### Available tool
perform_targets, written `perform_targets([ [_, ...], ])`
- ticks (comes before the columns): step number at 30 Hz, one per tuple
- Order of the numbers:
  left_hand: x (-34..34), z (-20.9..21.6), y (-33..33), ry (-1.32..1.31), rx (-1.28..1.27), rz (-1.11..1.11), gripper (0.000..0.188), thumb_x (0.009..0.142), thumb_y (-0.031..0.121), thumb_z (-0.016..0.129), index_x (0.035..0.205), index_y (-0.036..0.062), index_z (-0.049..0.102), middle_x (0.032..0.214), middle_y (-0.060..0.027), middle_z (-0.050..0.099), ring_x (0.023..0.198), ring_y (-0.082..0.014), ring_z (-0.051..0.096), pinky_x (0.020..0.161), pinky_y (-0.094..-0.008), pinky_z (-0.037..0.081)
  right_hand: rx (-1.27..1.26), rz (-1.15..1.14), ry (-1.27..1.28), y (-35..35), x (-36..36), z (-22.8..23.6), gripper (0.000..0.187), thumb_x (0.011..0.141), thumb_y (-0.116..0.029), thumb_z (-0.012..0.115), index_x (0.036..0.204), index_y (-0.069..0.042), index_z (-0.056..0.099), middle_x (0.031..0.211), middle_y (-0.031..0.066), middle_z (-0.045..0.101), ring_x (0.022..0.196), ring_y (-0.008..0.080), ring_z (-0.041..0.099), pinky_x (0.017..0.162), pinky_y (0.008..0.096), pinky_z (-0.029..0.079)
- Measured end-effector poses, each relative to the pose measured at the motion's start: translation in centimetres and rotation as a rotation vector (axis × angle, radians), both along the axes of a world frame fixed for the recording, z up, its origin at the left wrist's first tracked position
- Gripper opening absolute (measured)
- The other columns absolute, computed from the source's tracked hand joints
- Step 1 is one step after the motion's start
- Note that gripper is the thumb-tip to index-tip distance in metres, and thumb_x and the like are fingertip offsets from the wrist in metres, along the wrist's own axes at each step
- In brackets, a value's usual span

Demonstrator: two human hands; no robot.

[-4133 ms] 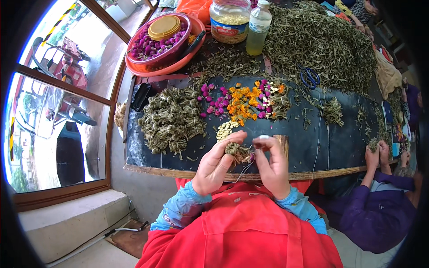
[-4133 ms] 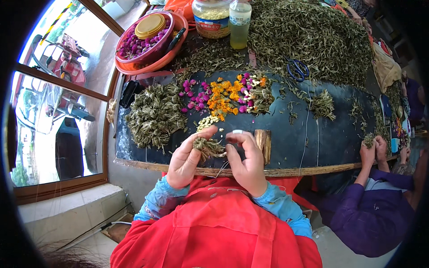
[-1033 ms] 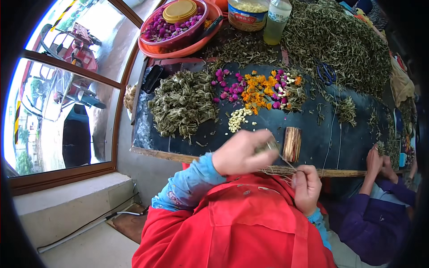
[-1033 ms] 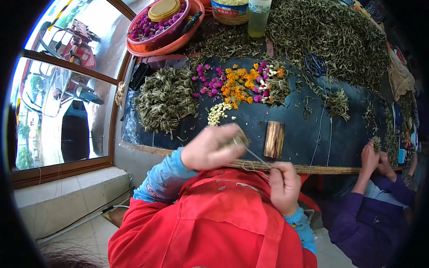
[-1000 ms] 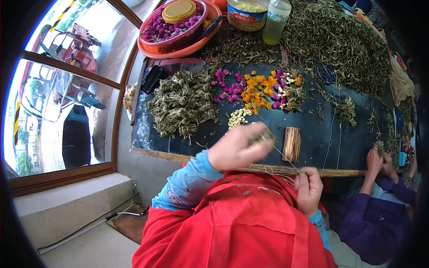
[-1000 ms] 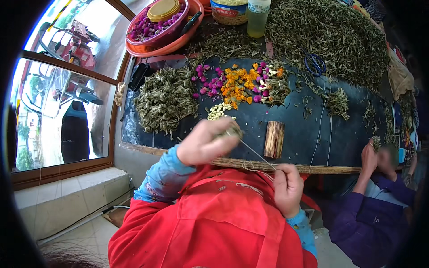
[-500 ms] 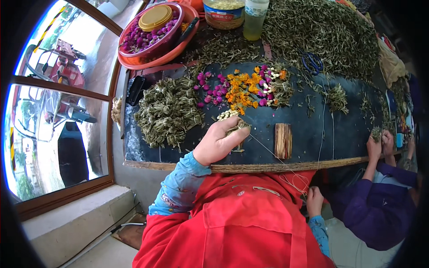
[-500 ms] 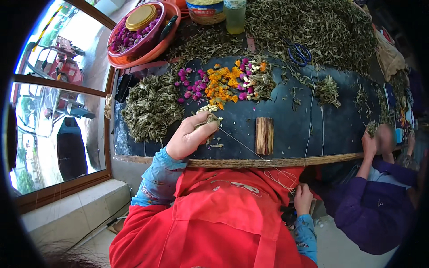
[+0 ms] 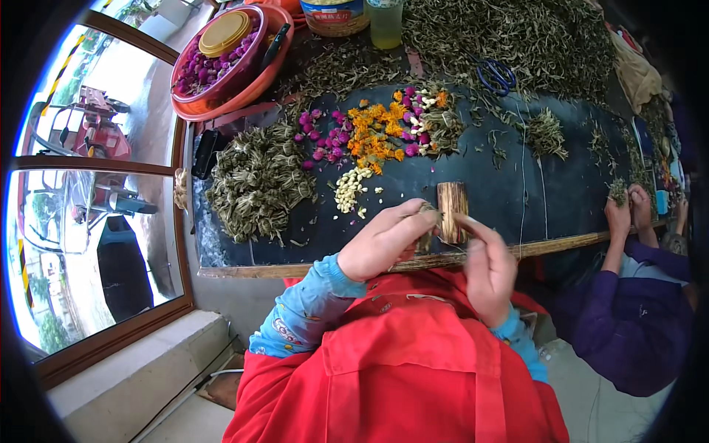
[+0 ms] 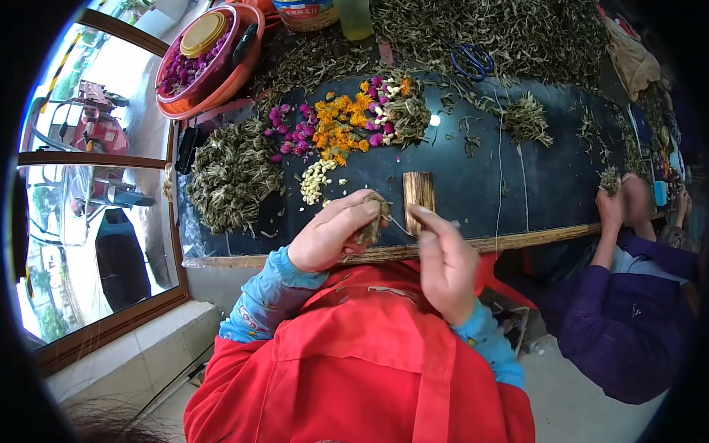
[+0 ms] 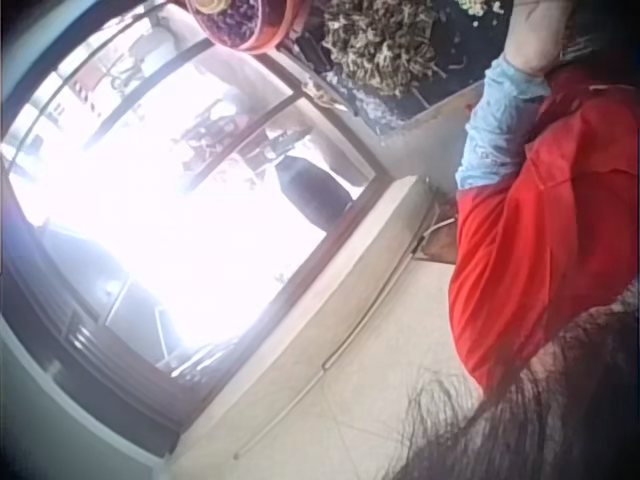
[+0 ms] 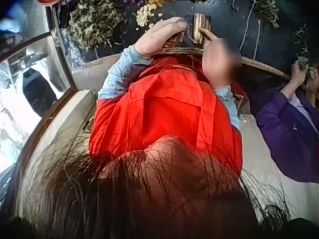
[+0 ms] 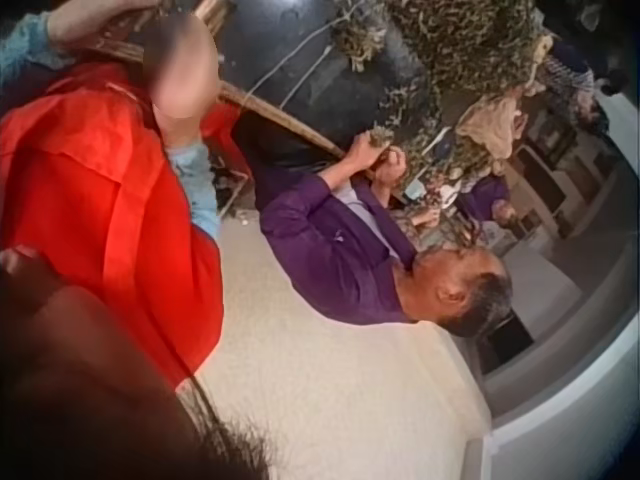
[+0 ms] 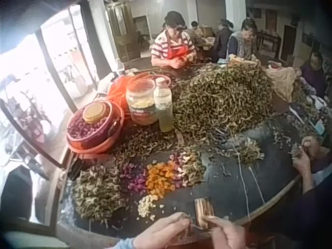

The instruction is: The person assembles small bundles of dried herbs and colorful flower petals using a thin string. They pick up a small amount of green herbs, wrap them with string, and tie them into a compact bundle. The process is repeated continuously, with the person occasionally picking up additional flower petals to include in the bundles. The finished bundles are placed on the table to the left.

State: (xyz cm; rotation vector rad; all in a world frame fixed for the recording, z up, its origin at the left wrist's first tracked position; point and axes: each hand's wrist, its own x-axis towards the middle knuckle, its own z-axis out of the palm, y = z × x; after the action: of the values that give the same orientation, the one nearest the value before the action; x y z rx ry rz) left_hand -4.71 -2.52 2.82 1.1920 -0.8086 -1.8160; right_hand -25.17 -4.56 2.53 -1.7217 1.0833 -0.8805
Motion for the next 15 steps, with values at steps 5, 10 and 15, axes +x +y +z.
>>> perform_targets([
  [5,0.0,-1.0,0.9,-0.176,-0.266,0.035,0.026,0.100,0.030,0.049,0.094,0.0049,0.055,0.070,0.0027,0.044,0.065,-0.0053,0.040,0.056,-0.0253,0.035,0.123,0.290,-0.026,-0.5,0.7,-1.8,0.019,0.099,-0.012,0.054,0.112,0.000,0.059,0.078,0.0074,0.063,0.063,0.0119,0.056,0.060,0.0278,0.048],
  [10,-1.1,-0.5,0.9,-0.104,-0.076,-0.056,0.024,0.099,0.027,0.045,0.094,0.0055,0.056,0.070,0.0045,0.046,0.064,-0.0050,0.040,0.057,-0.0230,0.033,0.883,0.172,-0.850,0.0,-0.2,-1.9,0.016,0.100,-0.020,0.057,0.101,-0.004,0.057,0.074,-0.0029,0.051,0.055,0.0038,0.038,0.050,0.0219,0.032],
  [15,-2.0,-0.7,0.9,-0.070,-0.042,-0.020,0.026,0.098,0.028,0.045,0.093,0.0054,0.057,0.068,0.0046,0.046,0.060,-0.0046,0.038,0.054,-0.0225,0.030,0.812,0.012,-0.933,0.6,-0.2,-2.5,0.020,0.100,-0.023,0.058,0.102,-0.002,0.057,0.072,-0.0045,0.048,0.056,0.0029,0.038,0.050,0.0216,0.032],
])
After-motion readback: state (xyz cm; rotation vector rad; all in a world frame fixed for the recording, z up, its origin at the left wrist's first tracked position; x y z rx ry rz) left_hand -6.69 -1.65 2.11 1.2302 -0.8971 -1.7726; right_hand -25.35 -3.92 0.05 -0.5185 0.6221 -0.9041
